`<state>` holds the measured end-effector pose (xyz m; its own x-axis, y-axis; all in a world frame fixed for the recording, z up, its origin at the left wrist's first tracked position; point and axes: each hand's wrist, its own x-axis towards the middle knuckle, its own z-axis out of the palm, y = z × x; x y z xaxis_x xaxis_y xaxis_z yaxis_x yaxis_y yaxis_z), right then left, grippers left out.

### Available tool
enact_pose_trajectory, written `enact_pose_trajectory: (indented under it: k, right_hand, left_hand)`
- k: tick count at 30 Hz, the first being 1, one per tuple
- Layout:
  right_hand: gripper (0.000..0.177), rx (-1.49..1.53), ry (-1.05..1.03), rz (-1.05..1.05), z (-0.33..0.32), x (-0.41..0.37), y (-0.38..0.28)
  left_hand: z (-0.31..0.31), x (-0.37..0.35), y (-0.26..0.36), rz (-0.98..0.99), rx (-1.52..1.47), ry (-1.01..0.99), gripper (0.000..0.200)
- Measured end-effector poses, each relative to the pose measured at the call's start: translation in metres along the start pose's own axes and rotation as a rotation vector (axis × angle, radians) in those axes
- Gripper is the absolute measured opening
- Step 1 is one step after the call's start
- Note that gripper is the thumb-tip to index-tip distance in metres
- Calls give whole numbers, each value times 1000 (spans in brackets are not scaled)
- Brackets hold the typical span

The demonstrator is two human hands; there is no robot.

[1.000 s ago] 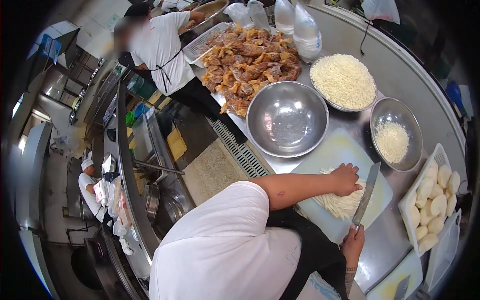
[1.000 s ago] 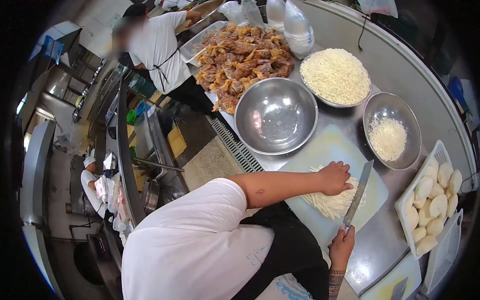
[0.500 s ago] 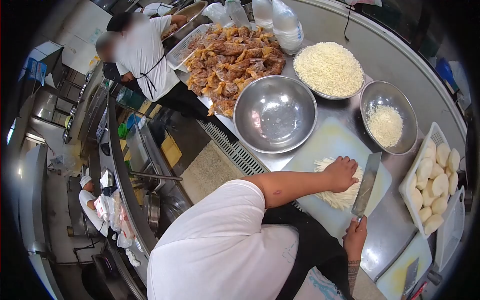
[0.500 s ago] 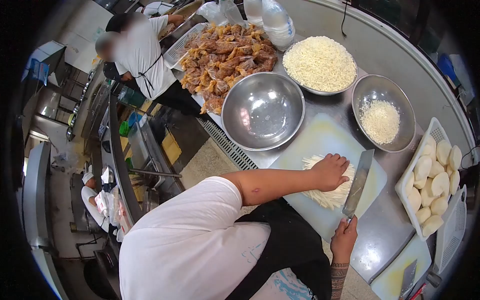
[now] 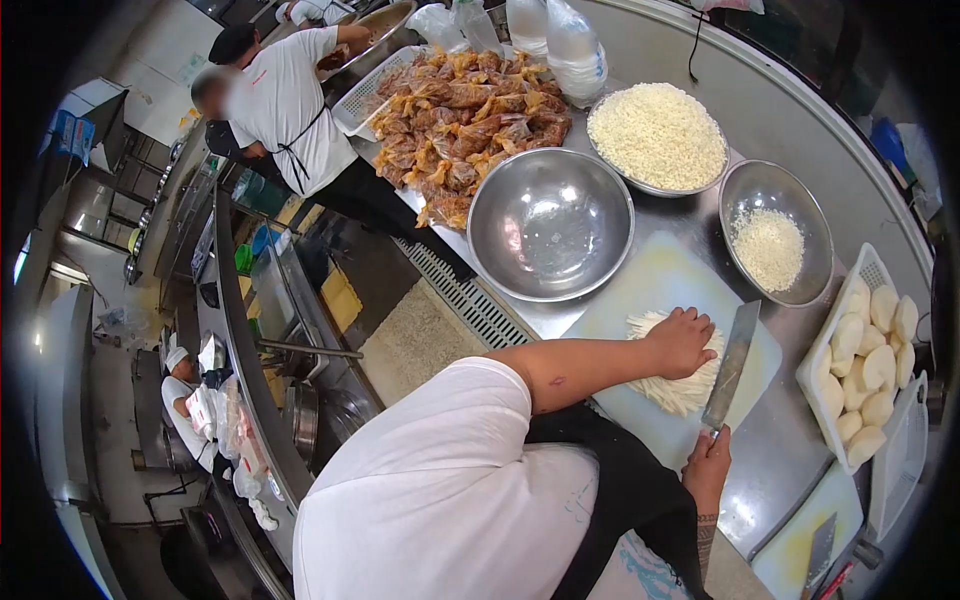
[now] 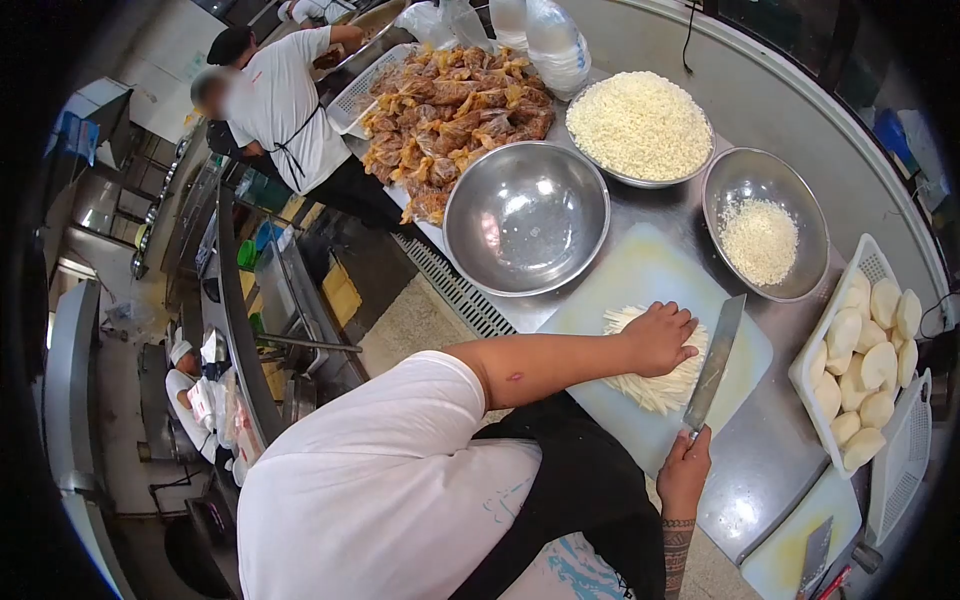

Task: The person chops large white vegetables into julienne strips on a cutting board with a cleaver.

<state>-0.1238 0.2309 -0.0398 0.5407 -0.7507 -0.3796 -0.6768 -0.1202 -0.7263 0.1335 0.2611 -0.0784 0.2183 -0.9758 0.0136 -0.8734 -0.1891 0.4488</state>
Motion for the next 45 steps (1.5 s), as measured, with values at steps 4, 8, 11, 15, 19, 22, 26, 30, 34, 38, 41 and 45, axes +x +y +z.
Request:
enact_pose_trajectory:
  k: [4,8,11,15,19,22,26,30,34,38,41,45]
  right_hand:
    - [20,-10,7,-106,2,7,12]
    - [23,-62,-36,-22,-5,3,-2]
    - [24,4,-51,-26,-6,4,1]
    - [28,31,-64,4,-7,4,-1]
    - [30,33,-75,-16,-8,5,0]
    - [28,31,-67,21,-11,5,1]
    - [28,-15,-41,-38,-12,8,9]
    - [30,-87,-63,-128,-16,5,-4]
    - [26,-72,-74,-146,-16,8,3]
    - [29,-74,-8,-160,-16,4,-2]
    - [31,-101,-18,-143,-21,-1,-6]
    - [32,-251,-29,-84,-29,-26,-27]
  left_hand:
    - [-3,0,0,0,5,-17,63]
    - [-7,1,3,-12,-3,-36,63]
    - [-5,2,2,-26,-13,-36,62]
    - [0,13,5,-121,-122,50,58]
    - [-1,10,7,-113,-75,-32,53]
    - [7,2,7,-51,24,31,49]
    - [10,5,5,-48,25,48,45]
    - [12,16,6,-79,41,56,37]
    - [37,29,-8,-62,-49,119,21]
    - [26,22,1,-9,113,148,18]
    - [17,18,11,20,169,109,27]
    - [12,20,16,19,238,34,31]
